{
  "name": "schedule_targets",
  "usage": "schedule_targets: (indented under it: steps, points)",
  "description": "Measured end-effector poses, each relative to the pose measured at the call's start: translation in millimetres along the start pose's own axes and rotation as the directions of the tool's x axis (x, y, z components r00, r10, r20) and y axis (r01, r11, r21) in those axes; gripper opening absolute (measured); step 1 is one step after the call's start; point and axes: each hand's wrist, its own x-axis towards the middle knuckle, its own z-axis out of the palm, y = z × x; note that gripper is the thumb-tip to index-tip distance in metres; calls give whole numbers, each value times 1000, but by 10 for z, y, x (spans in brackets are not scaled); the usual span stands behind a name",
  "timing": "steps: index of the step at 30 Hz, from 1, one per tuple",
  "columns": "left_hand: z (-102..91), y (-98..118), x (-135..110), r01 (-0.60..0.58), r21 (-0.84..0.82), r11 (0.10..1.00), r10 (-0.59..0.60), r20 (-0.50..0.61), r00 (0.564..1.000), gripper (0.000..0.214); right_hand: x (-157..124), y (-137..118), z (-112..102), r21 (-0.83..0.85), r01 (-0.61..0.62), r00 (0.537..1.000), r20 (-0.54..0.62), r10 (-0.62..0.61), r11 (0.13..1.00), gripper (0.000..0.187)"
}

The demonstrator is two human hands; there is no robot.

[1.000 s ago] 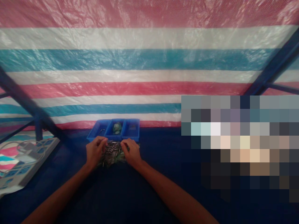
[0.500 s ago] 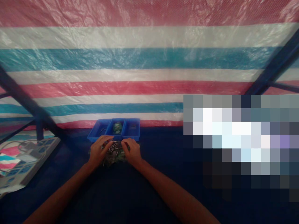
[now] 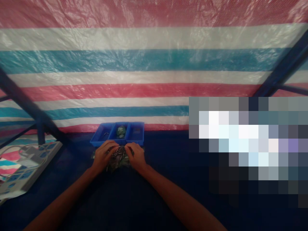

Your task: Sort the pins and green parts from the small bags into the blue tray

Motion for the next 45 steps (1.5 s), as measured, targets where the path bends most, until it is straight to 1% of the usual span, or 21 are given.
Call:
schedule_targets:
  steps: [6,12,18,26,33,38,45]
  points:
    - [-10,6,3,-25,-6,1000,25,23,999,19,-3,4,6,-4,3,1000,15,-3,1000,19]
    - [-4,-8,-8,-43,-2,999,43,31,999,18,-11,30,18,24,-16,1000,-4,16,1000,19]
    - [-4,-13,-14,-52,-4,999,52,10,999,18,-15,44,30,17,-13,1000,27,13,1000,18]
    - [-23,-8,-14,-34,-10,999,34,9,999,22,-7,15,24,45,8,999,40,-10,999,16]
    - [-18,-6,-19,-46,-46,998,46,13,999,14,-2,3,15,41,-4,999,35,2,999,19]
    - [-8,-12,-28,-54,-47,997,54,8,999,14,1,2,13,48,7,1000,29,-9,999,18]
    - [-3,-8,-32,-96,-45,994,95,-29,995,12,-1,8,24,42,11,1000,25,-13,999,18]
